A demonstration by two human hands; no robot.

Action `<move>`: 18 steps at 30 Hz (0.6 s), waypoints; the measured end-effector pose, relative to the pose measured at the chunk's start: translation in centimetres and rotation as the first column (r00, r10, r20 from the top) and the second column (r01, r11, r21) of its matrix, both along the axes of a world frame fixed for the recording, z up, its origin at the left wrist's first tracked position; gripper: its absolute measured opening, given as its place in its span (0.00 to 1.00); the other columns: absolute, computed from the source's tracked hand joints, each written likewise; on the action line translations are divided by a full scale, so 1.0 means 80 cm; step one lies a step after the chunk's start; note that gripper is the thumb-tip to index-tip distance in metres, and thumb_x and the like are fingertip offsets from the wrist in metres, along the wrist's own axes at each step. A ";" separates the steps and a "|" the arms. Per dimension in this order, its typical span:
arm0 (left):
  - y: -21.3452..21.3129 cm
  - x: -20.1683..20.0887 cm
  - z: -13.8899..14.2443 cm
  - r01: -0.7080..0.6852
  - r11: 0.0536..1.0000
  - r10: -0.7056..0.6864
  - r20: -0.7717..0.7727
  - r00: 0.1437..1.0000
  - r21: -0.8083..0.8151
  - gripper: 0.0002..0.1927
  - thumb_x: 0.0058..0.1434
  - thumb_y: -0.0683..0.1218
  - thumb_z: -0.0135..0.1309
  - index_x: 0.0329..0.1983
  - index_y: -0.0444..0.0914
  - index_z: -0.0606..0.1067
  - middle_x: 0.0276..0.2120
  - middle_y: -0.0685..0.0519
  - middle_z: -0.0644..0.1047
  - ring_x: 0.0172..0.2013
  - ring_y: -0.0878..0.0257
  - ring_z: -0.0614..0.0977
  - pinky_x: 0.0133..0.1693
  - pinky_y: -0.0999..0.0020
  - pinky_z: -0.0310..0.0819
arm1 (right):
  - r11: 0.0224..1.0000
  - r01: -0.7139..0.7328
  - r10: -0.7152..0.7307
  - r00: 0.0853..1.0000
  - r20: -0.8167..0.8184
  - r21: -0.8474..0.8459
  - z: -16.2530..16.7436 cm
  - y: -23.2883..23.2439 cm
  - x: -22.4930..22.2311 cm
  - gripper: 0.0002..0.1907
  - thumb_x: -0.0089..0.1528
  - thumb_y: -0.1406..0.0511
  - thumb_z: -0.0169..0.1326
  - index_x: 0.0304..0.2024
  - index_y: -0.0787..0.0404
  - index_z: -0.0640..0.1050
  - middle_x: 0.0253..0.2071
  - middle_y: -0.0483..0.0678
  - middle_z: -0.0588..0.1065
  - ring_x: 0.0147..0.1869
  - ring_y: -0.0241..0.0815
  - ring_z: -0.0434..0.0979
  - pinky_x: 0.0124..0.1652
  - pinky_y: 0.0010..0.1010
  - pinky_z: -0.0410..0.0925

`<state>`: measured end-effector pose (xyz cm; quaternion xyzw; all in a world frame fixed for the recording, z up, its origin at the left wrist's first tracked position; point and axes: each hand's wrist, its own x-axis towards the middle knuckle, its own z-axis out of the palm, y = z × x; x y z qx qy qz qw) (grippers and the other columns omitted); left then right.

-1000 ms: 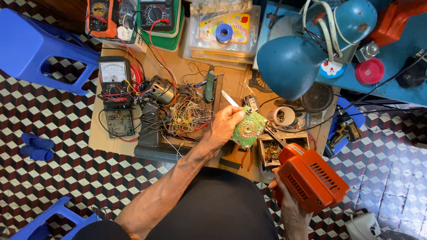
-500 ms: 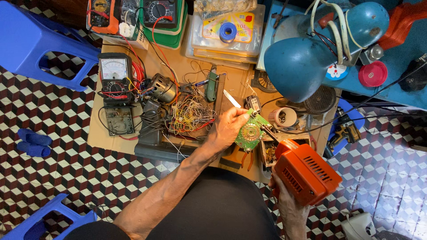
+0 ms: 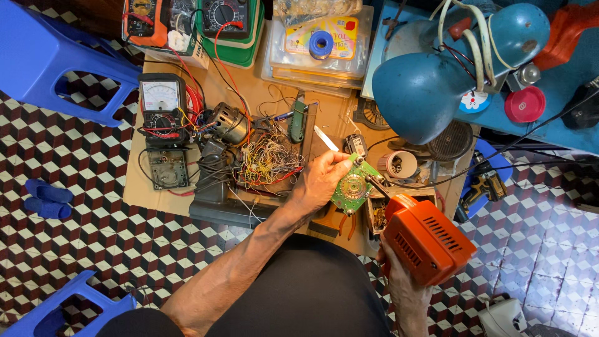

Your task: The person holds a small green circuit board and uses an orange heat gun to apply heat to specific areas. They repeatedly turn the board over and inspect both sides while working at a cluttered electronics workbench.

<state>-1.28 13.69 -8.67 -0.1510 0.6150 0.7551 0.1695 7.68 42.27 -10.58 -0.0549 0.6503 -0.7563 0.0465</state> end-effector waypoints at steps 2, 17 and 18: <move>0.000 0.000 -0.001 0.000 1.000 0.001 -0.018 1.000 0.015 0.17 0.68 0.49 0.51 0.52 0.31 0.75 0.39 0.50 0.82 0.37 0.68 0.82 0.38 0.73 0.78 | 0.995 0.072 -0.065 0.993 0.098 -0.070 0.006 -0.009 0.014 0.21 0.71 0.63 0.50 0.64 0.64 0.69 0.37 0.59 0.81 0.33 0.44 0.86 0.27 0.31 0.81; -0.002 0.000 0.003 -0.003 1.000 0.003 -0.009 1.000 -0.009 0.18 0.69 0.50 0.52 0.52 0.31 0.76 0.39 0.50 0.81 0.38 0.67 0.81 0.39 0.72 0.77 | 0.811 0.171 -0.296 0.945 0.140 0.560 0.095 -0.082 0.015 0.23 0.60 0.68 0.60 0.58 0.61 0.73 0.33 0.48 0.79 0.29 0.35 0.81 0.29 0.28 0.76; -0.002 0.000 0.002 -0.009 1.000 0.009 -0.012 1.000 -0.003 0.18 0.69 0.50 0.52 0.52 0.31 0.76 0.39 0.50 0.81 0.38 0.67 0.81 0.39 0.72 0.77 | 0.817 0.177 -0.294 0.947 0.132 0.549 0.091 -0.080 0.015 0.24 0.60 0.68 0.60 0.59 0.62 0.73 0.33 0.48 0.79 0.29 0.35 0.81 0.29 0.28 0.76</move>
